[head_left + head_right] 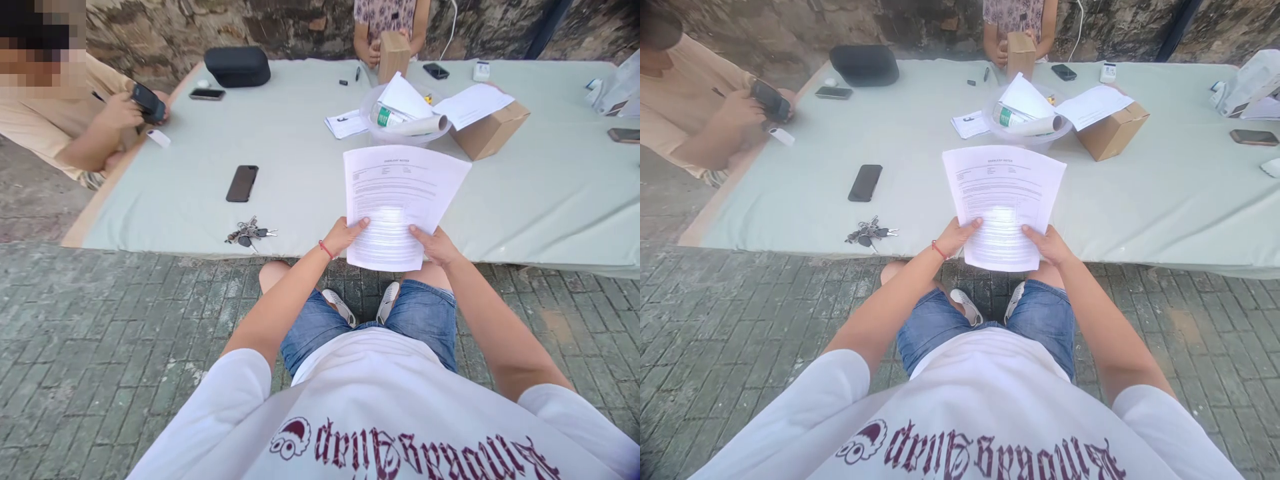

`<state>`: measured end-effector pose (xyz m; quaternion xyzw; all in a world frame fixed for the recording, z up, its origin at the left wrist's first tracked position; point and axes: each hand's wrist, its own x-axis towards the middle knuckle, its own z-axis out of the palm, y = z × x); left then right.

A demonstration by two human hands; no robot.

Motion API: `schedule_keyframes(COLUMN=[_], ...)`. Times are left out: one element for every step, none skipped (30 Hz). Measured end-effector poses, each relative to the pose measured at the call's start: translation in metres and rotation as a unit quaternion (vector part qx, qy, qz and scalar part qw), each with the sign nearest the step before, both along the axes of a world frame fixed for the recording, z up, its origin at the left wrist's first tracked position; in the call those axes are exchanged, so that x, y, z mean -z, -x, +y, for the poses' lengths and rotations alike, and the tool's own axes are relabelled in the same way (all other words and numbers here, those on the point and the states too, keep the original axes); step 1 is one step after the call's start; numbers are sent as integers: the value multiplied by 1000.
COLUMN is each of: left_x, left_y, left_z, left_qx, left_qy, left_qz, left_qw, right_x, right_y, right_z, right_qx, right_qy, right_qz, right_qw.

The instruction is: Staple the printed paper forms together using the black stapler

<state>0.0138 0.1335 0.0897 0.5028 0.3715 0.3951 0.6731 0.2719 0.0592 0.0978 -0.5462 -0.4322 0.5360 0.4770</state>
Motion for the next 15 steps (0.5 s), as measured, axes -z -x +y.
schedule_keyframes(left_x=[4,10,18,27,38,48,58,67,73,78,81,82,81,80,78], left_y=[0,-1,-4,-7,-11,-15,-18,-21,-22,-23,-22,-21,-19,-17,-16], left_z=[-13,-26,-41,-57,-71,-85,-98,-108,-116,-121,-123,-122,-119,-115,-110], left_qx=[5,10,10,2,-10,-21,-34,-40,-41,-41,-37,-34,-36,-45,-62], left_qy=[28,65,106,148,192,229,255,275,291,299,305,304,296,282,260], left_qz=[-28,-54,-75,-89,-97,-104,-112,-120,-123,-122,-121,-119,-119,-116,-109], left_qw=[999,996,991,985,977,968,960,953,948,945,944,945,947,951,957], right_x=[2,6,11,18,25,32,39,45,50,53,55,56,57,57,58], right_y=[1,2,4,6,7,8,8,7,5,3,0,-3,-6,-8,-10], right_z=[-14,-28,-42,-55,-67,-78,-88,-96,-102,-107,-111,-114,-117,-118,-120], right_qx=[8,23,48,75,102,125,141,146,143,133,122,113,108,106,106], right_qy=[18,35,47,50,51,51,52,56,62,70,77,84,90,95,99], right_qz=[-4,-13,-29,-52,-89,-142,-198,-247,-285,-310,-321,-324,-324,-324,-323], right_qw=[1000,999,997,995,989,981,969,956,946,939,936,936,936,935,935])
